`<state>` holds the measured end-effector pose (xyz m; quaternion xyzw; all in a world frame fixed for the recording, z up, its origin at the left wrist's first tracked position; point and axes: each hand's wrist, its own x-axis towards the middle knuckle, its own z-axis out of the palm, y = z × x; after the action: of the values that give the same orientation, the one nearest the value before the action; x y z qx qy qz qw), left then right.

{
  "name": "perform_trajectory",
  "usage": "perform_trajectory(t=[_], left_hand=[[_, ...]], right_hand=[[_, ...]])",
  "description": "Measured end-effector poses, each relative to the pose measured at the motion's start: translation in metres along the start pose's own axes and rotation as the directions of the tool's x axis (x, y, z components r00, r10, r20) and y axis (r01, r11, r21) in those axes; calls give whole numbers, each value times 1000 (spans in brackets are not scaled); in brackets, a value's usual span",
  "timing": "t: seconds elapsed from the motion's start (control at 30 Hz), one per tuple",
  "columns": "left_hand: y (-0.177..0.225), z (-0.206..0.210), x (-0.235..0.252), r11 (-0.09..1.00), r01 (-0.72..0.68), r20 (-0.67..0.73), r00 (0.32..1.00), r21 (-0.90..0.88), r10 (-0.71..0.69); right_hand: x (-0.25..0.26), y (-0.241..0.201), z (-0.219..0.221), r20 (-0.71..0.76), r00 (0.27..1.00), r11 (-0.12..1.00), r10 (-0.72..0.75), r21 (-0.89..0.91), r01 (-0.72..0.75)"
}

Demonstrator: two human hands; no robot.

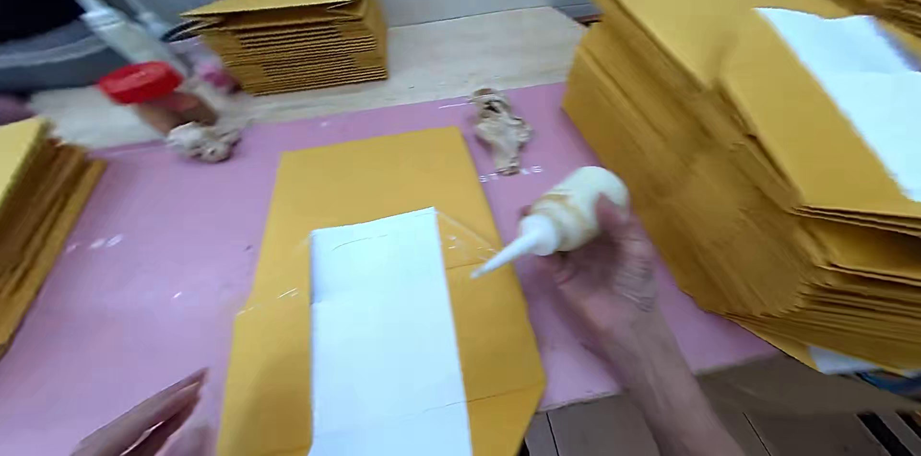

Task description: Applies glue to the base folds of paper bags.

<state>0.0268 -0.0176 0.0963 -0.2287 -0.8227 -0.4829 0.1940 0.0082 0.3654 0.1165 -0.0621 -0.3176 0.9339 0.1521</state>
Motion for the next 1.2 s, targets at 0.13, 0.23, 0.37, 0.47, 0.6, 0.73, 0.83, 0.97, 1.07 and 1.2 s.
perform_trajectory(t=[0.13,0.23,0.37,0.47,0.6,0.73,0.83,0.97,1.07,1.2], left_hand=[[38,18,-9,976,143,166,971,165,-171],[50,31,-16,937,140,240,945,319,-222],[47,44,-24,927,152,244,939,343,-244],[38,51,-29,935,134,230,949,330,-217],[32,61,-34,935,107,197,963,339,-182],[32,67,-36,929,92,175,971,359,-164],[31,66,-36,927,86,183,970,365,-162],[26,65,-37,922,42,193,973,386,-125],[25,61,-38,918,18,225,967,397,-116],[23,60,-39,917,17,235,965,398,-120]], right_hand=[[2,-3,-4,-29,998,993,-58,-108,55],[2,-4,-6,-19,989,965,-148,-222,140],[4,-9,-15,13,977,940,-213,-271,208],[6,-10,-18,-32,965,945,-259,-218,246],[5,-9,-19,-64,948,925,-312,-247,287],[4,-10,-21,-35,900,780,-435,-514,357],[7,-13,-33,43,831,630,-555,-630,453],[4,-8,-28,94,746,439,-659,-757,483],[-2,-5,-20,141,768,418,-625,-770,482],[-6,-10,-18,134,744,379,-654,-793,476]])
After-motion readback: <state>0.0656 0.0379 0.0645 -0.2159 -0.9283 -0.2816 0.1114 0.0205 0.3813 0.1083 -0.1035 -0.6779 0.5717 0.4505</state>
